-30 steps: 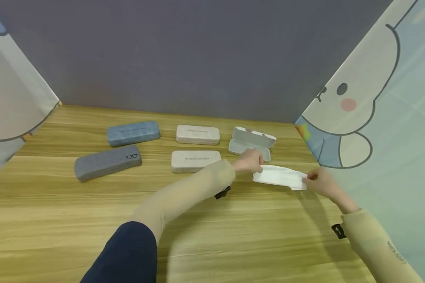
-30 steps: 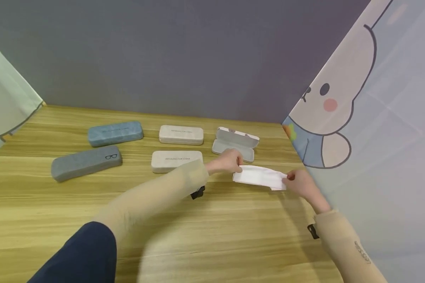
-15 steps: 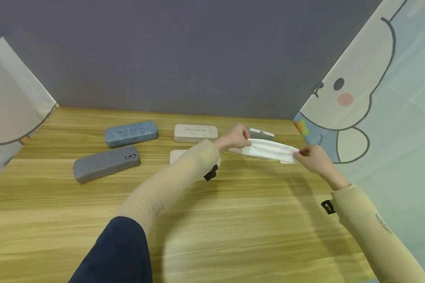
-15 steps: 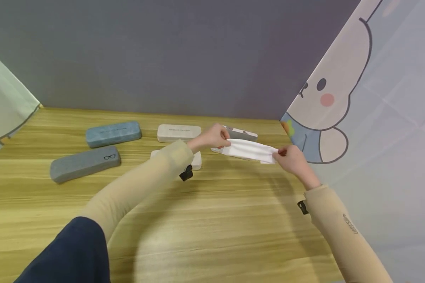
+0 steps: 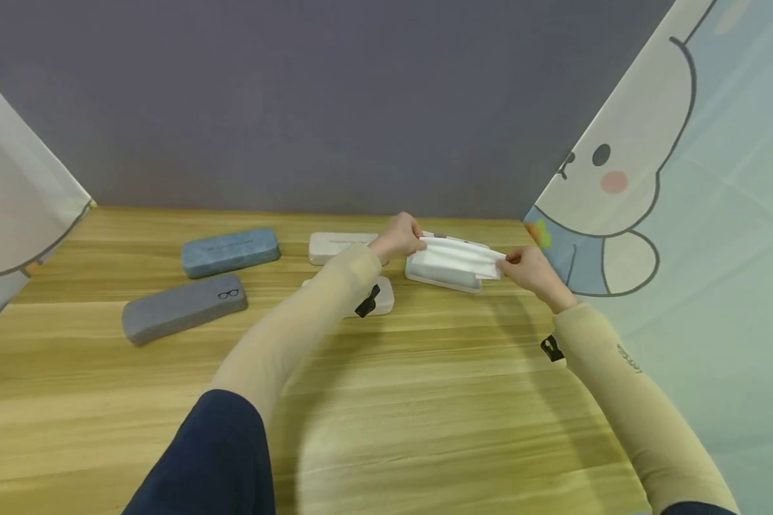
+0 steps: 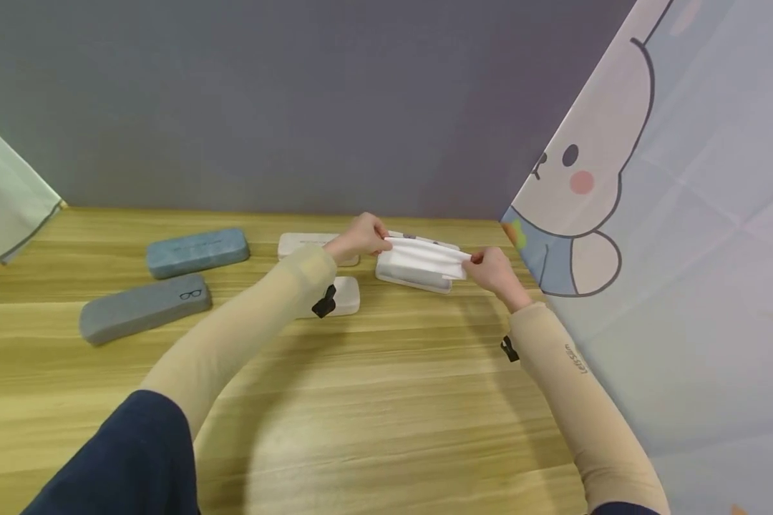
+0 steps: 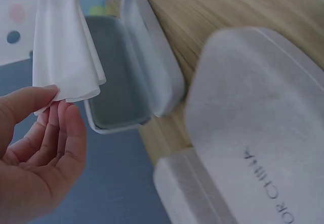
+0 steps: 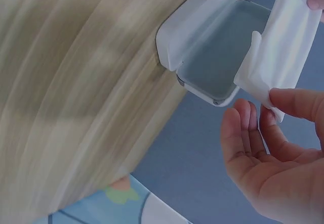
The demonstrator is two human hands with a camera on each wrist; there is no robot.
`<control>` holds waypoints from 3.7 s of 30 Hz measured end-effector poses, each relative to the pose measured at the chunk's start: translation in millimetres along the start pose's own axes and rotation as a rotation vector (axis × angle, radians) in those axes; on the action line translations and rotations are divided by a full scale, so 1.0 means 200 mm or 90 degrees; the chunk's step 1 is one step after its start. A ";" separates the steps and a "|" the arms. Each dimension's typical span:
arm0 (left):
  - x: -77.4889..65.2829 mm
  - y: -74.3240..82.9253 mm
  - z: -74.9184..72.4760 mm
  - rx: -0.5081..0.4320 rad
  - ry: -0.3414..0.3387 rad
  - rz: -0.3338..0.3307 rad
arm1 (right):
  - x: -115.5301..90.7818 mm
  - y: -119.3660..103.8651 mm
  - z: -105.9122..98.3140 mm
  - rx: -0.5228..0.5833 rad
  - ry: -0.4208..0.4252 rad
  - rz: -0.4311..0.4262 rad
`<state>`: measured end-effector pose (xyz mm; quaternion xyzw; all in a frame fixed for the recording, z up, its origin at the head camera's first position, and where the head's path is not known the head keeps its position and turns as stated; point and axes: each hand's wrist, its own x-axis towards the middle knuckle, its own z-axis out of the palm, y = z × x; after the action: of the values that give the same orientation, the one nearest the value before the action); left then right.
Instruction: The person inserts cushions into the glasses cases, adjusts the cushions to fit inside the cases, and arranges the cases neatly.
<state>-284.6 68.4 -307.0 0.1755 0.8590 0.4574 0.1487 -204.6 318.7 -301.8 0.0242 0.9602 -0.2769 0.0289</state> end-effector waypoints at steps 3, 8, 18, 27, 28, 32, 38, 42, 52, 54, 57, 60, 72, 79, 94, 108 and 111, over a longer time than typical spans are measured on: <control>0.03 -0.03 0.00 -0.001 0.010 -0.037 | 0.05 0.01 0.04 0.030 -0.002 0.002; 0.09 -0.07 0.01 0.043 0.021 -0.075 | 0.11 0.02 0.11 0.084 -0.013 0.013; 0.14 -0.12 0.06 0.219 0.010 -0.079 | 0.14 0.05 0.21 0.089 -0.007 0.057; 0.13 -0.11 0.11 0.164 0.039 -0.091 | 0.18 0.08 0.27 0.080 0.002 0.081; 0.13 -0.11 0.11 0.158 0.039 -0.095 | 0.18 0.08 0.27 0.077 0.003 0.079; 0.14 -0.11 0.13 0.150 0.034 -0.105 | 0.19 0.09 0.28 0.065 0.005 0.077; 0.16 -0.13 0.16 0.179 0.057 -0.103 | 0.19 0.08 0.29 0.043 0.013 0.079; 0.17 -0.14 0.19 0.189 0.075 -0.099 | 0.18 0.07 0.29 0.034 0.018 0.085; 0.17 -0.15 0.20 0.186 0.074 -0.115 | 0.17 0.06 0.30 0.033 0.020 0.095; 0.17 -0.15 0.20 0.183 0.078 -0.119 | 0.17 0.06 0.30 0.020 0.021 0.094; 0.17 -0.15 0.19 0.183 0.078 -0.120 | 0.17 0.07 0.30 0.017 0.016 0.096; 0.17 -0.16 0.19 0.188 0.072 -0.117 | 0.17 0.08 0.29 0.026 0.011 0.094; 0.12 -0.12 0.14 0.176 0.043 -0.100 | 0.17 0.08 0.25 0.087 0.000 0.125; 0.10 -0.12 0.14 0.138 0.005 -0.129 | 0.19 0.03 0.25 0.162 -0.040 0.164; 0.09 -0.13 0.17 -0.032 -0.018 -0.207 | 0.23 0.01 0.28 0.178 -0.061 0.223; 0.12 -0.16 0.18 -0.166 -0.015 -0.221 | 0.23 0.04 0.24 0.323 -0.186 0.210; 0.12 -0.17 0.19 -0.171 -0.016 -0.216 | 0.23 0.03 0.25 0.312 -0.187 0.204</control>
<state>-296.6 89.0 -358.8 0.0129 0.8057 0.5339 0.2564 -247.6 298.0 -350.3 0.1411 0.8345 -0.4922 0.2035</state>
